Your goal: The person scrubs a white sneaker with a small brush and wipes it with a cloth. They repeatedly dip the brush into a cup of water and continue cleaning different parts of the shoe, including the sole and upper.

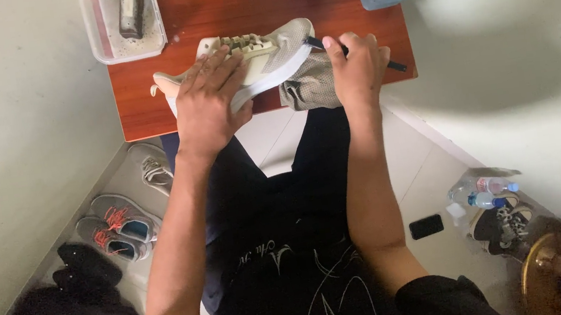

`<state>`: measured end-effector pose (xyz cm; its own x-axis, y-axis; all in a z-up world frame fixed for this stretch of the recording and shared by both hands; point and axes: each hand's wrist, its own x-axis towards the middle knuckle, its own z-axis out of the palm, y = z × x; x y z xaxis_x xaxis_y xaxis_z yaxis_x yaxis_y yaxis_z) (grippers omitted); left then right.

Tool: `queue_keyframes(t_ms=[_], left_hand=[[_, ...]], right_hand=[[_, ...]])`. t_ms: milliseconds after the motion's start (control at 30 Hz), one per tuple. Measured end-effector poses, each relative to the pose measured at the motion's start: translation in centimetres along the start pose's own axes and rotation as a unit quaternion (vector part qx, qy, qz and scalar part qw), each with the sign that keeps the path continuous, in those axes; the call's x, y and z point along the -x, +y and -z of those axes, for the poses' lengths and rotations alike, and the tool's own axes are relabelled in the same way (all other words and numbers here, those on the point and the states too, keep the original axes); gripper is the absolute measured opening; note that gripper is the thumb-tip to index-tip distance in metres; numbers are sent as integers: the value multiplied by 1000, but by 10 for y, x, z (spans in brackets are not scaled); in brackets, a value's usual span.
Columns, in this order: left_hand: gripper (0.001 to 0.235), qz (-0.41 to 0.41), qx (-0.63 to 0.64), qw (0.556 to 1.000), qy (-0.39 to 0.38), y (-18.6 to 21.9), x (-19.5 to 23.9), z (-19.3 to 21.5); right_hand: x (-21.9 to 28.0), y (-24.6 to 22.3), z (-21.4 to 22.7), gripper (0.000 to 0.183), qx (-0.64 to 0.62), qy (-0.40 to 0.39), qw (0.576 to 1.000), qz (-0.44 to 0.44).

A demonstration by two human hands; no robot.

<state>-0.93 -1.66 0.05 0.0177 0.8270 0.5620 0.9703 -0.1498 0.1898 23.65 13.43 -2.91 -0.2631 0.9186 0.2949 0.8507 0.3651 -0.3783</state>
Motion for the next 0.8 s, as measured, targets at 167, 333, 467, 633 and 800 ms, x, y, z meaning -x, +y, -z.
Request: queue_keyframes(t_ms=[167,333,467,633,800], left_hand=[[54,-3,0,1000,0,1,0,1],[56,-6,-7,1000,-1,-1,2,0],[55,-54,18,998,-19,-6,2,4],[53,-50,25,998,-23,-9,1,3],[65,-37,46,997,-52,-17,-1,0]], right_hand=[[-7,9,-28,40,4,50,998,-50],[-7,-2,-26,46,-40,60,993,-91],[-10,-15,-17,55,-83,20,990,-113],[-8,-17,-11,55,-106,-18,989,-103],[-3,-20,25,54,-165,-173,970,-43]])
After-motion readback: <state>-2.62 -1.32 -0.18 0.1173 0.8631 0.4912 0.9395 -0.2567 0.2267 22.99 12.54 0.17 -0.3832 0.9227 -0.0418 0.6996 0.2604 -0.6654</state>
